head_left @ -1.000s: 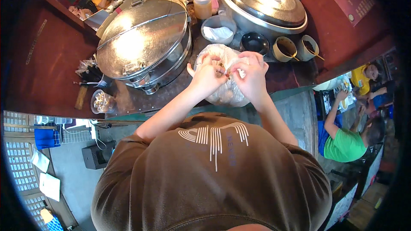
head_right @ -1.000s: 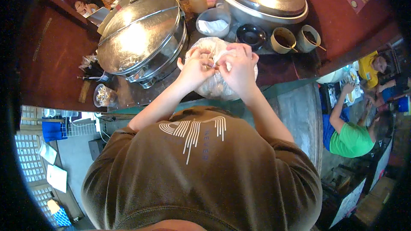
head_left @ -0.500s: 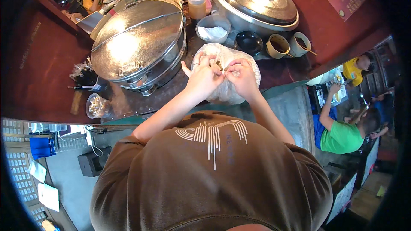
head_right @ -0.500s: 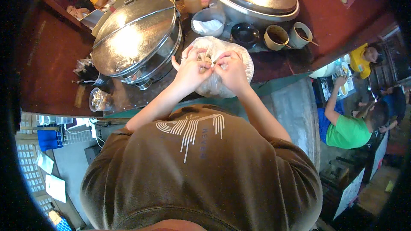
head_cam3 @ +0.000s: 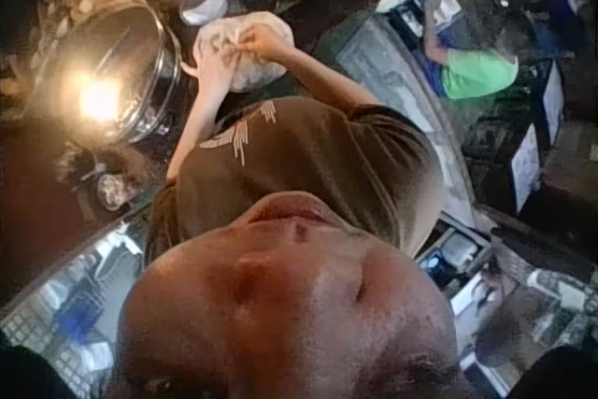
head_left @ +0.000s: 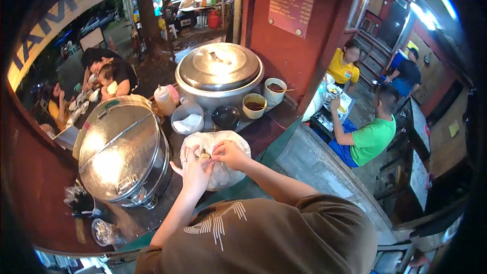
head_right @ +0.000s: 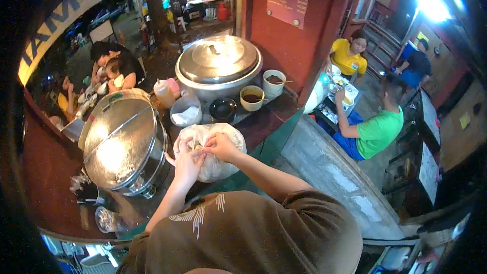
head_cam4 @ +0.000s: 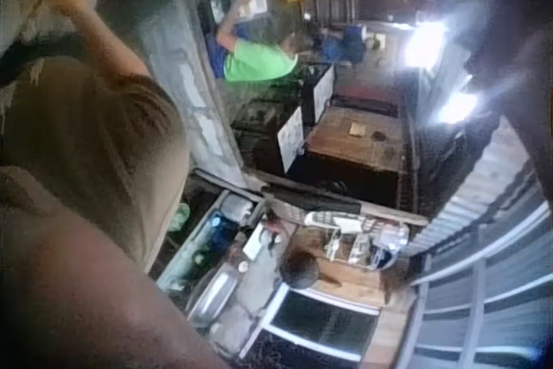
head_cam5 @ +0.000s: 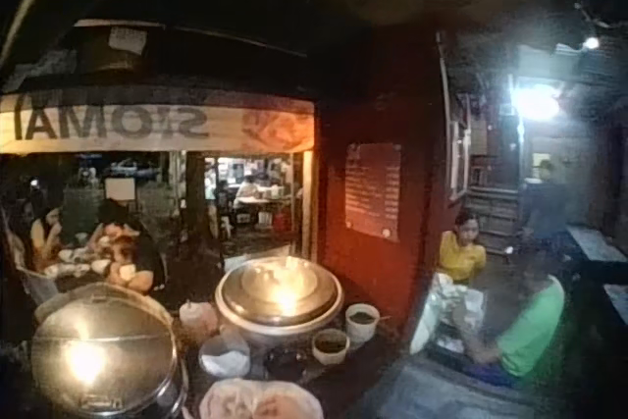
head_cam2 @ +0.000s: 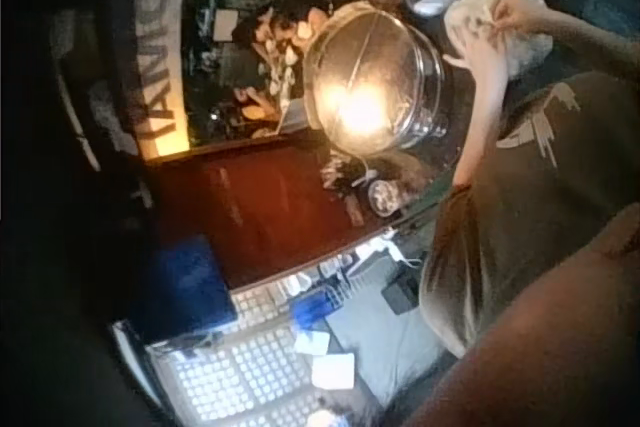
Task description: The person removes a plastic bag of frozen dumplings from a chest freezer, carries them to a cooking counter, and places them into a metal steamer by hand while wearing a plastic glove.
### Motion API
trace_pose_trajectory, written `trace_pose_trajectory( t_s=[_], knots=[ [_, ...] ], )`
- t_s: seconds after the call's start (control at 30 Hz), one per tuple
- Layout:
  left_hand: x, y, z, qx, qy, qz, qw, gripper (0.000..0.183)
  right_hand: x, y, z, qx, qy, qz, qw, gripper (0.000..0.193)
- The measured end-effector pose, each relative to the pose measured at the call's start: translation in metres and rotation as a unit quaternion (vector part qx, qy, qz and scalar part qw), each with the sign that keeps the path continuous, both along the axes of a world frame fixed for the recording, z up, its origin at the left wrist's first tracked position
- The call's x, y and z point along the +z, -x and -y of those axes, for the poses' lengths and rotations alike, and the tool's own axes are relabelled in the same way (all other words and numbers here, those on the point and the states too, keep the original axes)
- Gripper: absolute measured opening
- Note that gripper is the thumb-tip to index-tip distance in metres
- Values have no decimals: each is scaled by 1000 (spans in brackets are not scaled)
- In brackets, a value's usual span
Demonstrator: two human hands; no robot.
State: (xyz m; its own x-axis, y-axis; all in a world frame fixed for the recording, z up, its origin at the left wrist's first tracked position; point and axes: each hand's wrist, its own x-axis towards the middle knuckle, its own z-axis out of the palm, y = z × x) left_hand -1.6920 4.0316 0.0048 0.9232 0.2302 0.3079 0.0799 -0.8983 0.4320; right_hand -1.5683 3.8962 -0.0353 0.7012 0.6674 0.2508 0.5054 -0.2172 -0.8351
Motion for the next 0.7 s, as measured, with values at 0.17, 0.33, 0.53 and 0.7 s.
trace_pose_trajectory(
  t_s=[0.17,0.33,0.53,0.7],
  knots=[
    [-9,3,-4,7,7,16,1000,14,16,23,2,-113,110,94,983,10],
    [-25,-2,-11,1,-25,54,998,13,5,14,6,-85,54,207,973,6],
    [-10,-5,-15,-7,-8,56,998,9,46,10,13,-103,161,208,959,7],
    [-19,-2,-17,2,1,59,998,9,43,20,11,-59,166,139,975,6]
  ],
)
